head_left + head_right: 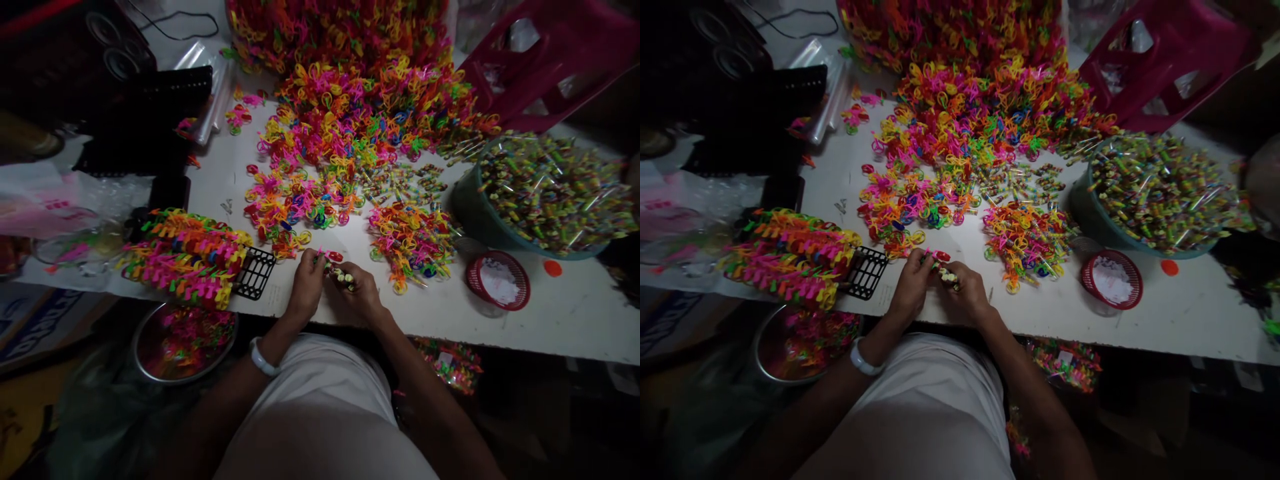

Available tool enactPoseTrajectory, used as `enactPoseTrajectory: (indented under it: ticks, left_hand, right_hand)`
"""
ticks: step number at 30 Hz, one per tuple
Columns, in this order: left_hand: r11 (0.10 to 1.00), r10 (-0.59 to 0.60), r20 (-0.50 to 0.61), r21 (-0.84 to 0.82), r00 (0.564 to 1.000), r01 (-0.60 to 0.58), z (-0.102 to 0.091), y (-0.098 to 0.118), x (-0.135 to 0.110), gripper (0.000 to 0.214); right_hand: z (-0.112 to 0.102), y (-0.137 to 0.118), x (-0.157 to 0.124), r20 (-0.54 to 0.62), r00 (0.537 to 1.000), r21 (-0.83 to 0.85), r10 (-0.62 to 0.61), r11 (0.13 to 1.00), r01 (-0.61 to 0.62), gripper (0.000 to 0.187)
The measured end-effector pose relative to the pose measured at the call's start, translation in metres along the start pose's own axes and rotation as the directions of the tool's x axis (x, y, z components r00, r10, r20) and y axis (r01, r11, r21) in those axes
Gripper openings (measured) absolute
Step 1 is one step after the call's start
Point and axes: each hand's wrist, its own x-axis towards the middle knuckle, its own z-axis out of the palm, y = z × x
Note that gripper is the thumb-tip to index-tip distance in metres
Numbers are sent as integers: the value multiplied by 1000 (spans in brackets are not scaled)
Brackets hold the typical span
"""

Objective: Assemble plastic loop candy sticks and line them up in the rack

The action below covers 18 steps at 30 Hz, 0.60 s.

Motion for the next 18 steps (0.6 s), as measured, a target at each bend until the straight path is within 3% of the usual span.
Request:
enactPoseTrajectory:
  ticks: [3, 5, 7, 8, 9, 11, 13, 14, 16, 18]
  left_hand:
    - [994, 4, 43, 105, 999, -8, 1, 0, 1, 14]
    - [967, 58, 123, 241, 991, -86, -2, 5, 6, 12]
    - [866, 205, 165, 429, 965, -258, -10, 13, 14, 11]
    - [775, 288, 155, 542, 945, -325, -15, 17, 20, 11]
    - [664, 360, 137, 658, 923, -357, -20, 20, 25, 12]
    - [438, 428, 123, 839, 895, -324, -31, 23, 36, 15]
    - [284, 424, 142, 917, 895, -280, -40, 24, 44, 16]
    - [244, 423, 156, 929, 893, -277, -42, 23, 46, 15]
    - [216, 435, 171, 933, 884, -287, -42, 22, 46, 12]
    - [234, 439, 203, 915, 875, -329, -37, 23, 44, 10]
  right_hand:
    - [-4, 0, -3, 74, 997, -66, 11, 998, -6, 20]
    - [-17, -1, -2, 87, 996, -85, -12, 996, 20, 20]
    - [-39, -1, 2, -42, 998, -111, -50, 993, 45, 18]
    - [-53, 0, 4, -155, 985, -143, -70, 989, 47, 16]
    - [-68, 2, 6, -280, 956, -191, -89, 981, 35, 14]
    - [-94, 6, 10, -504, 852, -313, -141, 949, -28, 15]
    - [-108, 8, 12, -630, 752, -402, -195, 910, -102, 18]
    - [-108, 8, 13, -654, 731, -408, -197, 905, -122, 19]
    - [-93, 4, 15, -622, 775, -303, -114, 947, -104, 20]
    - [-64, -2, 21, -478, 878, -79, 32, 994, -79, 23]
